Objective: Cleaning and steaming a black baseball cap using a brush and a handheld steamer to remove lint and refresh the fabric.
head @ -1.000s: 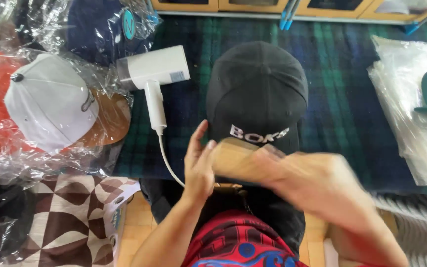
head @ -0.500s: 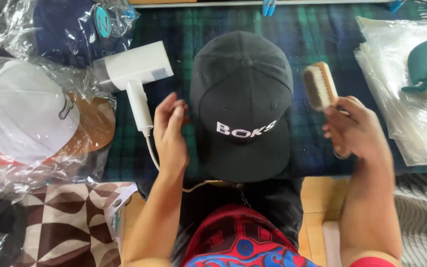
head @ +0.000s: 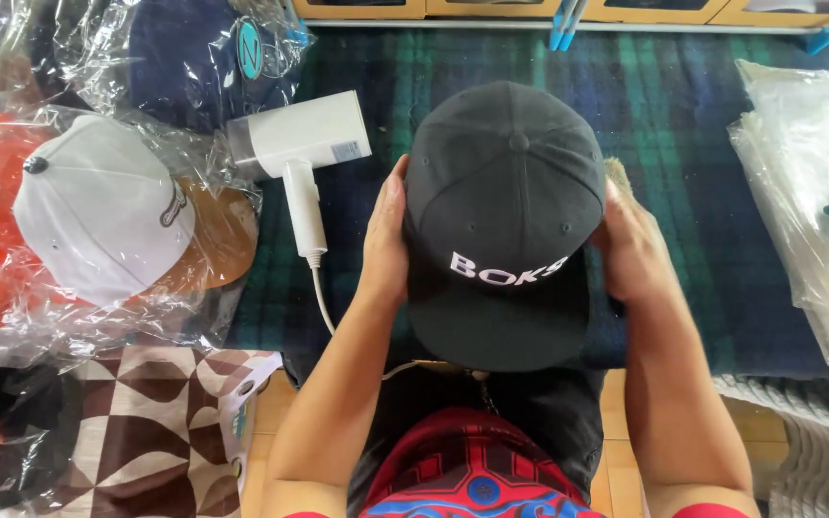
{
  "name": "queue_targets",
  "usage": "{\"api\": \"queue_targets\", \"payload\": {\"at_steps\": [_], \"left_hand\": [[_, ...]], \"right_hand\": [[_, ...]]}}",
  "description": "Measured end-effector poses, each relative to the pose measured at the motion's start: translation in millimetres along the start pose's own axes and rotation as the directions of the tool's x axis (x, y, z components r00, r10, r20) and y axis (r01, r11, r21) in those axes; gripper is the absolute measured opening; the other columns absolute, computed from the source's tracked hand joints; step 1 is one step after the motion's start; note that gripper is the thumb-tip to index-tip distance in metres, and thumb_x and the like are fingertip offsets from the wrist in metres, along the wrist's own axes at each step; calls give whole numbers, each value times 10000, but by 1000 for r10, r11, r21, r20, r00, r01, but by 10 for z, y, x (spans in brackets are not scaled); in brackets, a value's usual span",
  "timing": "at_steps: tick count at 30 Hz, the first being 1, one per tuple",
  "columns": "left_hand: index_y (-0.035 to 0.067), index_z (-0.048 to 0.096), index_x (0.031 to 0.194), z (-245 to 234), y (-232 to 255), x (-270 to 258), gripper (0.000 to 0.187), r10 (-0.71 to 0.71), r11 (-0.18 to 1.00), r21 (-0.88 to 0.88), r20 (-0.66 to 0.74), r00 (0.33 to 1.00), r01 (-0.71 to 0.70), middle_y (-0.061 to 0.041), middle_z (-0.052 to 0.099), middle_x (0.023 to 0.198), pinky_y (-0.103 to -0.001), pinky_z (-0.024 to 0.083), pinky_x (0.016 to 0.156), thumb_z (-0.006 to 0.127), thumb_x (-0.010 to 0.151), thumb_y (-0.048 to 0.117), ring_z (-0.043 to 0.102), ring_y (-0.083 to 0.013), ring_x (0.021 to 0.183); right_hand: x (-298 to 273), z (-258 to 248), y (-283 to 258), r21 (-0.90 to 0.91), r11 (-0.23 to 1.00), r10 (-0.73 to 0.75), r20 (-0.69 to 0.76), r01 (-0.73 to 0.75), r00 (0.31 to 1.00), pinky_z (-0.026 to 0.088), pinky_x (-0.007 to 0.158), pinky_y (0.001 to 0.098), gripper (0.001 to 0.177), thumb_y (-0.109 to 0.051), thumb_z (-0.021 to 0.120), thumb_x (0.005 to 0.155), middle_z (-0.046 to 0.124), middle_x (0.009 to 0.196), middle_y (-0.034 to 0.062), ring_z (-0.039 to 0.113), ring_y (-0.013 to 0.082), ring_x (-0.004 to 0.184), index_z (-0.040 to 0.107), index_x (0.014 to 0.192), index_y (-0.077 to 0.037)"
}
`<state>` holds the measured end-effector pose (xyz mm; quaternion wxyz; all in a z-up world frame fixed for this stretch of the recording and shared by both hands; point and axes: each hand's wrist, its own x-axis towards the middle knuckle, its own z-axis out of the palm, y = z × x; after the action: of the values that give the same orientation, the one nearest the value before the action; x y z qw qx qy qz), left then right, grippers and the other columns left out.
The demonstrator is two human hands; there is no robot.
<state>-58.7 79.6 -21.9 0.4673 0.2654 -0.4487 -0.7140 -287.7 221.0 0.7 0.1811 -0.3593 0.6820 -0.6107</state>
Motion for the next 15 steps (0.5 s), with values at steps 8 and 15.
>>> {"api": "queue_targets", "payload": {"at_steps": [8,15], "left_hand": [[82,388,1584,91,172,187,680,31,989,140,40,999,-37,-216,412,1602,-480,253,1267,472,1073,522,336,-326,1517],[83,471,1542,-8,83,483,665,33,983,180,-3,999,-32,-215,417,1601,-478,232,1278,494,1059,539,318,-339,1529]], "right_hand": [[-153,281,-479,162,945,295,-56,-283,954,264,1267,429,572,-508,478,1058,518,1536,144,443,270,1464,545,1473,-119],[359,447,-238,259,941,237,-52,-216,970,256,1285,359,494,-450,526,1056,512,1558,67,474,157,1446,559,1461,-168]]}}
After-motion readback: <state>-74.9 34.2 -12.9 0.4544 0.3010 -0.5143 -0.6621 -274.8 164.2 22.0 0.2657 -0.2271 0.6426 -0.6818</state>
